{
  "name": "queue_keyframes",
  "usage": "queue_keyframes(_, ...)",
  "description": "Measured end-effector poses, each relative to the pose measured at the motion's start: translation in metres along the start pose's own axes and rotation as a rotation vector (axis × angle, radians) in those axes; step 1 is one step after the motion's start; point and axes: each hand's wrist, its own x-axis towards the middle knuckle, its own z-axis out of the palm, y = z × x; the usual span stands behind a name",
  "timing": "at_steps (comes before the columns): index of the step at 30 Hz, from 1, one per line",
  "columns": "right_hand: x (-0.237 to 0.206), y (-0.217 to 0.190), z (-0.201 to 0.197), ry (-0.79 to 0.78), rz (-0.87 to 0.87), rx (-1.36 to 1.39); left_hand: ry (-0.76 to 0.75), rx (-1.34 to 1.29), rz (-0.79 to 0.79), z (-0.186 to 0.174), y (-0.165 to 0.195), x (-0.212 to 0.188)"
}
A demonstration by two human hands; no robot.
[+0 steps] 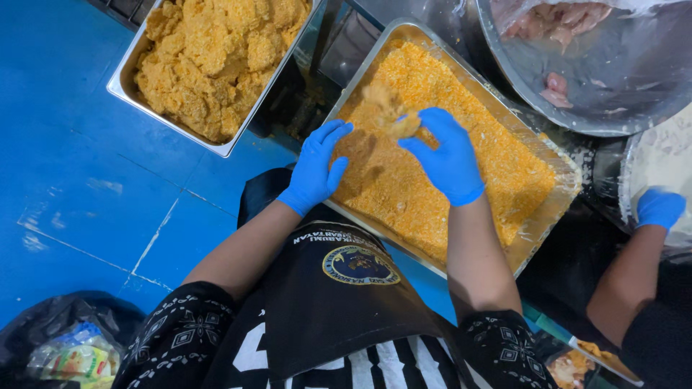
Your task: The person takes raw chicken pieces, presses them into a tray of orange breading to coat them by hand, and places the coated pieces into a separate tray of finished breaded chicken. A coworker beside them dips raw chicken in flour while the person continues coating pieces throughout the clip.
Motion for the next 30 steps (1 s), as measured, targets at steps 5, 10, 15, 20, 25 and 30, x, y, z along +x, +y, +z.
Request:
queue_keyframes(5, -0.038, 0.03, 0.036, -0.151, -0.113, -0.207, -0.004, -0.001, 0.001, 0.001, 0.001, 0.0)
queue_keyframes(10, -0.128, 0.078, 0.063, -0.229, 0.442, -0.266, -0.036, -0.002, 0.001, 0.003, 0.001, 0.0)
queue_keyframes(15, -0.172, 0.098, 0.093, -0.24, 0.599, -0.419, -0.069, 0.014, -0.013, 0.003, 0.003, 0.0)
queue_keyframes(20, -0.183, 0.102, 0.1, -0.284, 0.651, -0.321, -0.082, 0.025, 0.008, 0.003, 0.007, 0.002)
queue_keyframes(25, -0.191, 0.108, 0.078, -0.057, 0.72, 0.603, -0.122, 0.043, 0.006, 0.008, 0.016, 0.006)
queue_keyframes(30, -0.204, 0.095, 0.041, 0.116, 0.846, 1.371, -0.142, -0.014, 0.034, 0.02, 0.033, 0.012)
